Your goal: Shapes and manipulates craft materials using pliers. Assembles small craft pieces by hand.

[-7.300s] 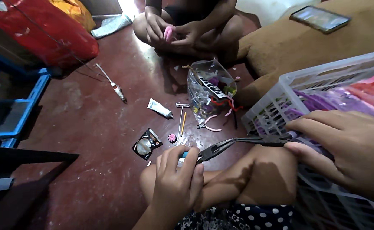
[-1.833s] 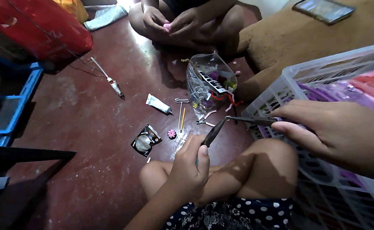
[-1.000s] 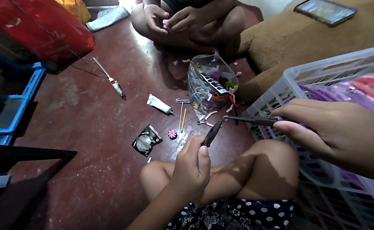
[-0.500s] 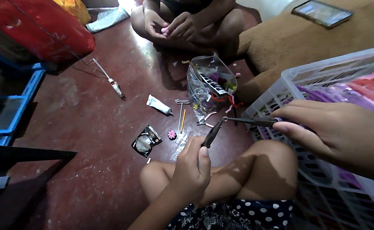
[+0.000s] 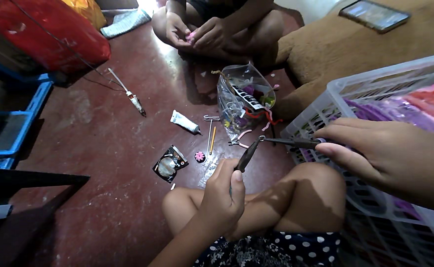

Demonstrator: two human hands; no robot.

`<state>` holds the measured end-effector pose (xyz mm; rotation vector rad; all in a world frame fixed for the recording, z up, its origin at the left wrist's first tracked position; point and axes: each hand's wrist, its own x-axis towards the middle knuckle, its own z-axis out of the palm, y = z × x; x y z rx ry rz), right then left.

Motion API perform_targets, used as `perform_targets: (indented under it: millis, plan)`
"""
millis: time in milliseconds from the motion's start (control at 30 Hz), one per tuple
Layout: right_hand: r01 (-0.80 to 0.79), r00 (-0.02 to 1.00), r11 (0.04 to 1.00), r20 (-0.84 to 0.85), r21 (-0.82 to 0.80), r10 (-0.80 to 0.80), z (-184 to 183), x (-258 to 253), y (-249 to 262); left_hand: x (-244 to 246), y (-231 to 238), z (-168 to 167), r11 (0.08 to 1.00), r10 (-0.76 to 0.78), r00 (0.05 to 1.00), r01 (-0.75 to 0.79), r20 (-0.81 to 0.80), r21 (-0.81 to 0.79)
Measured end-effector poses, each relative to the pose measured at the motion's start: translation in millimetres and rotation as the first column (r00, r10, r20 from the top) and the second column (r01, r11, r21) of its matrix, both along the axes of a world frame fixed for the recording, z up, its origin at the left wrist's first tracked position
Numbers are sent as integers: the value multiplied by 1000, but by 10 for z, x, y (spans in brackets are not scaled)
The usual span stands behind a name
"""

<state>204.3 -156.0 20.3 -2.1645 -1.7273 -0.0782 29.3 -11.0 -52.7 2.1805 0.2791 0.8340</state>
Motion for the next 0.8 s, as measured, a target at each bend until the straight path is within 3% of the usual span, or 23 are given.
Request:
perform_targets:
  millis: [800]
  plan:
    - [-9, 1000, 1000, -20, -9, 9, -40, 3, 8, -14, -14, -9, 1000, -14, 1000, 13, -26, -22]
